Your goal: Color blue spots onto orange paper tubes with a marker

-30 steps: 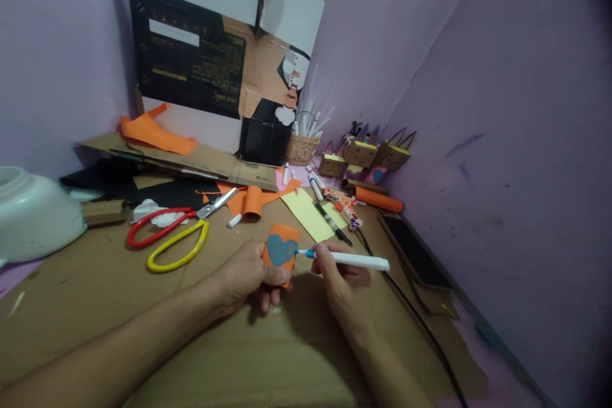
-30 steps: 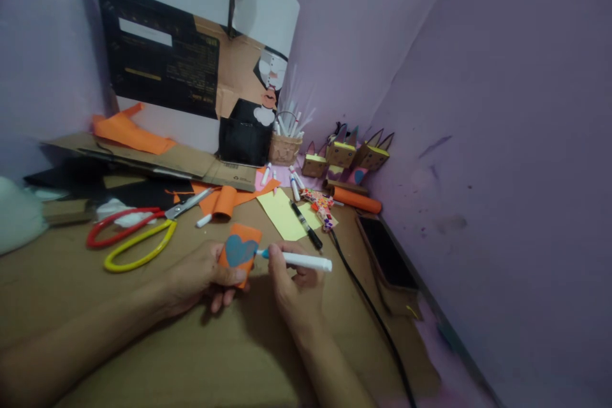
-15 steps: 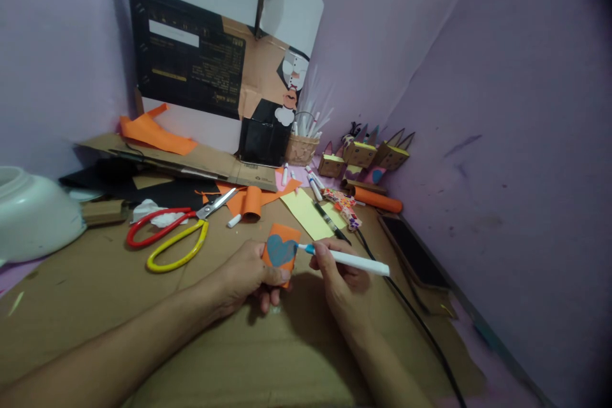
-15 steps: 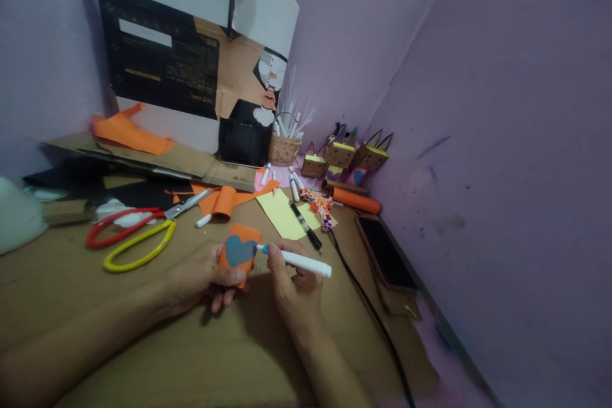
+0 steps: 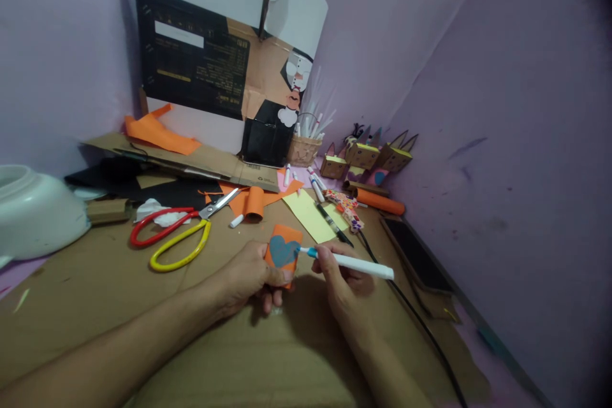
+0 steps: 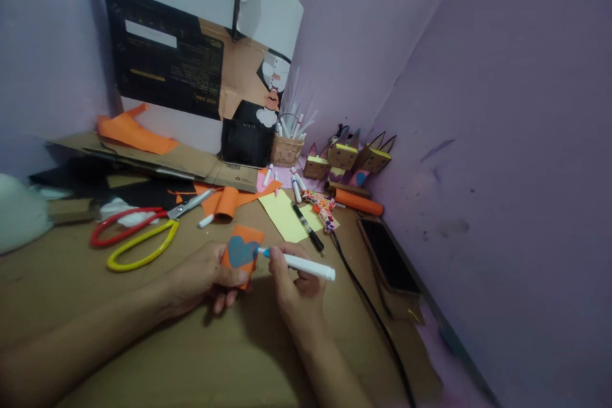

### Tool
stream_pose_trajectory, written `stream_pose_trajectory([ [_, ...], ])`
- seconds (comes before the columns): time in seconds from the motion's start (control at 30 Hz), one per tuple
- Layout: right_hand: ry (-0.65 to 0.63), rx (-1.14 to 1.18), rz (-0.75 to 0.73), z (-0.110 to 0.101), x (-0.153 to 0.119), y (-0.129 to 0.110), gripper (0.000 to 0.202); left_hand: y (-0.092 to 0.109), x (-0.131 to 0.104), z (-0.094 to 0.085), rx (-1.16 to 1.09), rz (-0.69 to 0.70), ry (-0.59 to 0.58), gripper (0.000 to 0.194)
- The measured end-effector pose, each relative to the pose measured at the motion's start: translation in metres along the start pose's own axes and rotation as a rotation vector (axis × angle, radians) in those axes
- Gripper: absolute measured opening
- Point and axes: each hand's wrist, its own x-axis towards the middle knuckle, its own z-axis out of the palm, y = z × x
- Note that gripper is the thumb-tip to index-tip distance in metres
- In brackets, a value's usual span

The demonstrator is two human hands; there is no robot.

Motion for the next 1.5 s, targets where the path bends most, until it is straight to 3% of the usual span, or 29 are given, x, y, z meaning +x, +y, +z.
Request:
stream_pose_trajectory([
  [0.47,0.013,0.019,0.012,0.0011,-0.0002,0.0019,0.022,0.0006,0.0,0.0001,-0.002,-0.005,0.003,0.023],
  [0.77,-0.073,0.022,-0.002,0.0025,-0.0025,0.0026,0.023,-0.0025,0.0016,-0.0008,0.002,0.019,0.0,0.024],
  [0.93,-0.013,0.039,0.001,0.003,-0.0022,0.0027,0.02,-0.003,0.0027,-0.0011,0.009,0.006,-0.001,0.022],
  [1.13,-0.088,0.046,-0.03,0.0029,-0.0033,0.0035,0.02,-0.0025,0.0019,-0.0009,0.004,0.021,0.001,0.024],
  [1.33,-0.024,0.079,-0.029,0.0042,-0.0025,0.0052,0.015,-0.0041,0.0025,-0.0005,0.008,0.018,-0.003,0.024],
  [1.5,-0.077,0.053,-0.025,0.0036,-0.0026,0.0023,0.017,-0.0036,0.003,-0.0012,0.011,0.015,0.002,0.021],
])
